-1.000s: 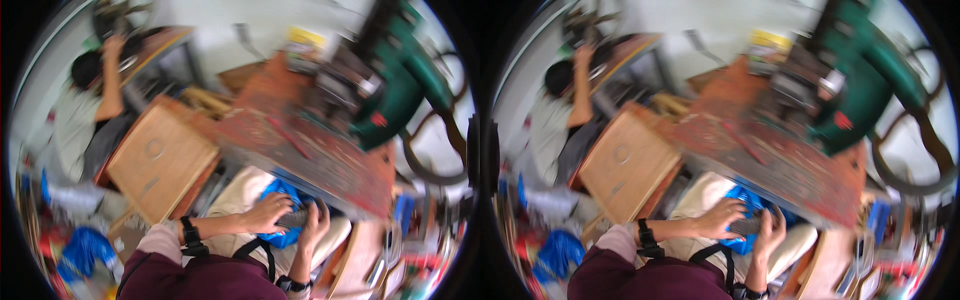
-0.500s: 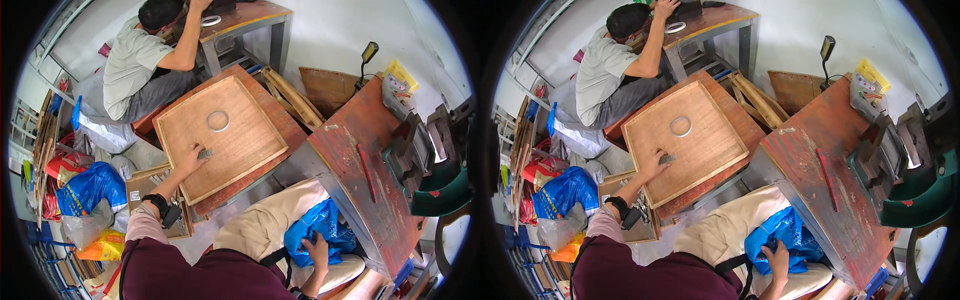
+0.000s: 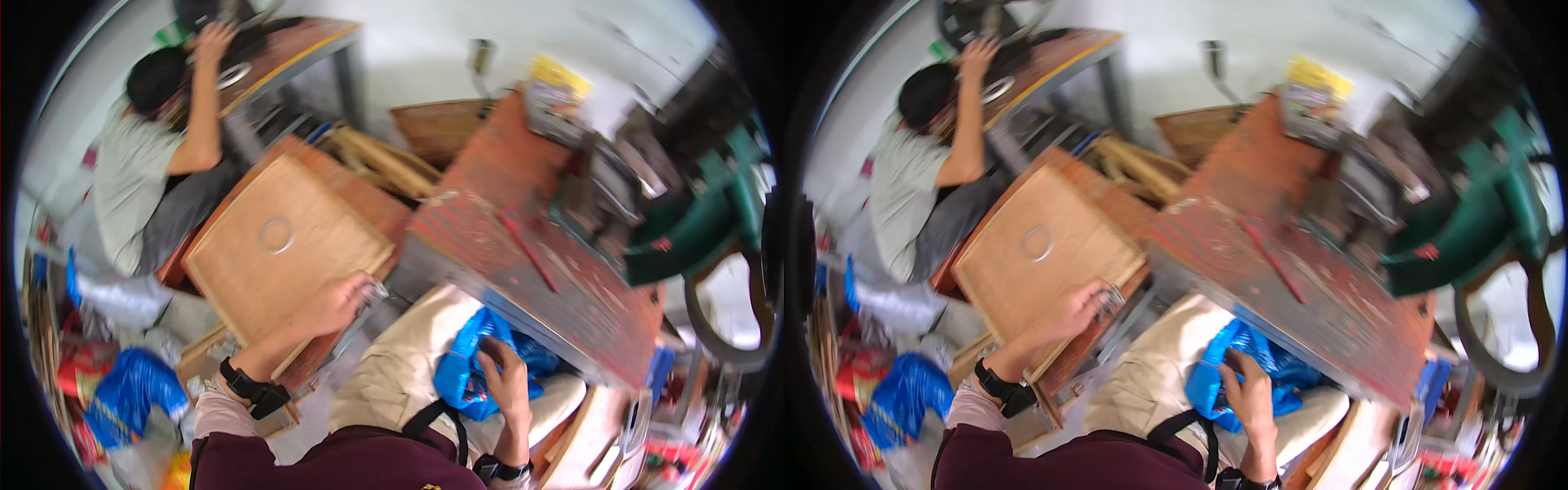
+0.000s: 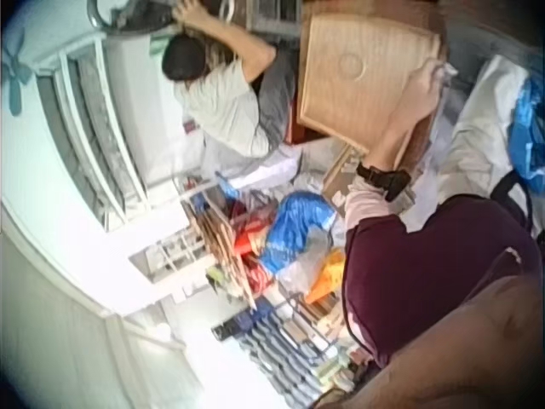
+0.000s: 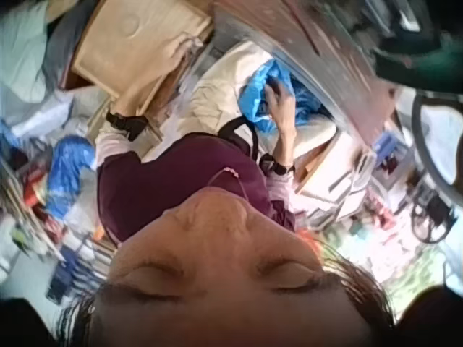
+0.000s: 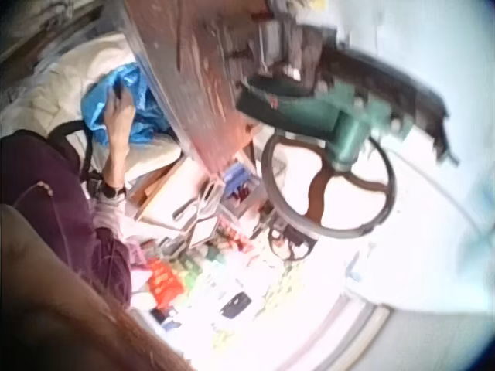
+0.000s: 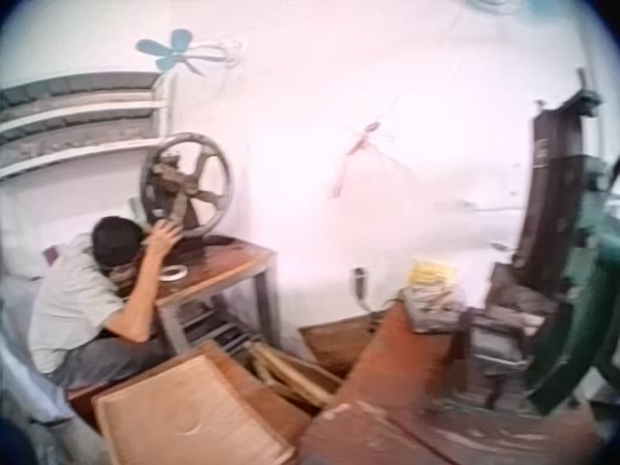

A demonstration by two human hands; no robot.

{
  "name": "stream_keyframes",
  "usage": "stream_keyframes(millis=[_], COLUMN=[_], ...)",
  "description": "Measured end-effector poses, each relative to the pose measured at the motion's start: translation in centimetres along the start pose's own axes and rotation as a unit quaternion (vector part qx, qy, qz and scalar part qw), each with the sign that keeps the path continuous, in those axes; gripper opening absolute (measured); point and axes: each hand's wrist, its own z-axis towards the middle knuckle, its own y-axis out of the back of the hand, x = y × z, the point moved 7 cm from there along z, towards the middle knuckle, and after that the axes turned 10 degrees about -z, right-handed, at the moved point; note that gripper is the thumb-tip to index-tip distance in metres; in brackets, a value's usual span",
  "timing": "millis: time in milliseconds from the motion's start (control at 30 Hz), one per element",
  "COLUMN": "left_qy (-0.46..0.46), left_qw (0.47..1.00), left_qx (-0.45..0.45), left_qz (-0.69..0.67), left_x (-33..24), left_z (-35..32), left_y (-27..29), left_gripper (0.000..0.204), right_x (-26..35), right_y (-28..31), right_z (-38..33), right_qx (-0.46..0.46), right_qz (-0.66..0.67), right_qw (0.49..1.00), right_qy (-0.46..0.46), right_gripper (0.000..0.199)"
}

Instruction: The recorder is operating a manual mechanical press to cut and process metal strips.

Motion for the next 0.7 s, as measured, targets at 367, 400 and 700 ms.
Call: stream_keyframes(millis=[367,400,700], left_qy=[-0.351,-0.357,-0.343], left_qw=[0.9,0.897,0.927], left_qx=[0.215,0.217,-0.149], left_qz=[0.142,0.145,0.038], left_x=[-18.4,-18.9,-24.9], left_z=[8.8,9.1,19.9], left_y=[-21.3,-21.4,-13.5], left_gripper=[0.025,0.025,0.023], right_x=[-0.3,0.3,6.2], right_y=[15.5,16.6,22.2], right_z=[0.1,0.2,9.9], right_qx=[-0.144,-0.181,-0.411], right_qz=[0.087,0.057,-0.195], right_qw=[0.986,0.98,0.864], right_qy=[0.023,0.053,0.217], right_gripper=[0.028,0.024,0.024])
